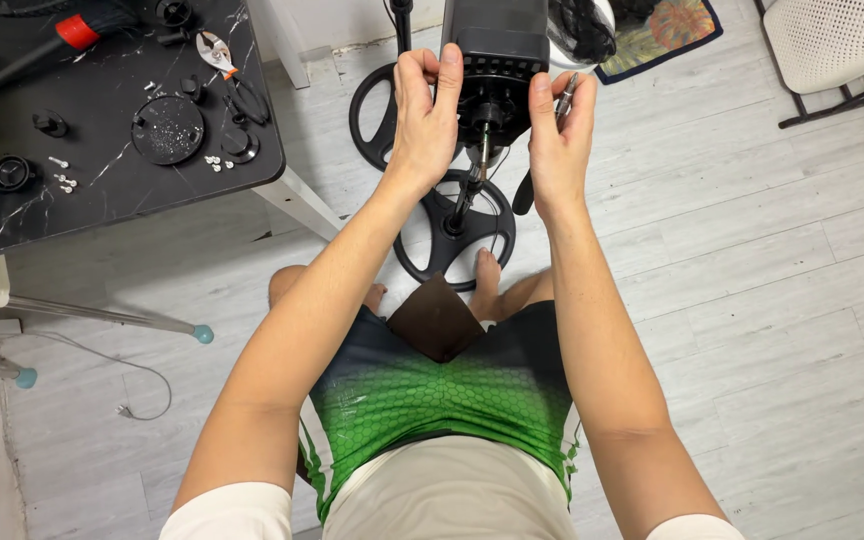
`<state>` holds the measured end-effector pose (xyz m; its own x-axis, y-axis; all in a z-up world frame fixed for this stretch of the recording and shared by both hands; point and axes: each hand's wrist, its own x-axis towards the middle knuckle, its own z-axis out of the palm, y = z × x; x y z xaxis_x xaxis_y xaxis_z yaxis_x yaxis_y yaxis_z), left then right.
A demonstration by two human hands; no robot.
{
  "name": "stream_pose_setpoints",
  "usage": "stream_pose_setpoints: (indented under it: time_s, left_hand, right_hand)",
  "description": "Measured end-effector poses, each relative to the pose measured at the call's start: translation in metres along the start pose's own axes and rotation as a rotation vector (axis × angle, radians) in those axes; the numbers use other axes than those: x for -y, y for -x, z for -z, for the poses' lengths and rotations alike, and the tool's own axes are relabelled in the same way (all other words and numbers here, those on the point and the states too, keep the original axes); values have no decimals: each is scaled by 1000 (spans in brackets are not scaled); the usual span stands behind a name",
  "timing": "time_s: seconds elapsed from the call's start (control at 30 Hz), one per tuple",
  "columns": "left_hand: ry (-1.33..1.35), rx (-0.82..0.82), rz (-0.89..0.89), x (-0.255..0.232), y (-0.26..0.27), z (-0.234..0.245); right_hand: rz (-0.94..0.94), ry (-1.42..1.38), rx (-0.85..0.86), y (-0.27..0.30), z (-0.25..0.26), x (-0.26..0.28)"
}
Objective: The person disassembles a standing fan by removing screws from the motor housing using a screwdriver. They remove the front grille and the motor cover, placing the parts on a nearby table.
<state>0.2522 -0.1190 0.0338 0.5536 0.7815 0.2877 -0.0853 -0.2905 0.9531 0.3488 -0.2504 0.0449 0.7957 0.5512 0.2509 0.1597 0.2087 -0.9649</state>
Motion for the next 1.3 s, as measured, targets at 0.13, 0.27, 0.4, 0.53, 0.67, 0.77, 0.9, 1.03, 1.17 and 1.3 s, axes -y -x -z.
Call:
stream_pose_setpoints:
  time_s: [0.13, 0.27, 0.4, 0.53, 0.67, 0.77, 0.9, 1.03, 1.17, 1.3]
  left_hand:
    - [-44, 38, 55, -3, -1, 4]
    - [-17, 44, -98, 0, 7, 6]
    - [128, 40, -147, 2, 12, 9]
    - [-81, -50, -171, -9, 17, 5]
    - [-93, 33, -118, -10, 19, 8]
    - [98, 97, -225, 0, 23, 13]
    - [77, 59, -262, 2, 26, 16]
    - [-187, -67, -201, -14, 31, 14]
    - [-36, -4, -208, -18, 32, 16]
    - [158, 64, -201, -2, 37, 16]
  right_hand:
    - [-61, 0, 19, 2, 2, -6]
    - [171, 148, 29, 5, 3, -18]
    - [198, 64, 16, 16, -4, -29]
    - [158, -66, -6, 13, -4, -43]
    - [25, -130, -24, 12, 9, -52]
    - [181, -94, 35, 18, 9, -57]
    - [231, -64, 59, 27, 4, -58]
    - [205, -28, 61, 23, 6, -51]
    - [277, 82, 95, 19, 6, -37]
    - [350, 248, 65, 21, 3, -24]
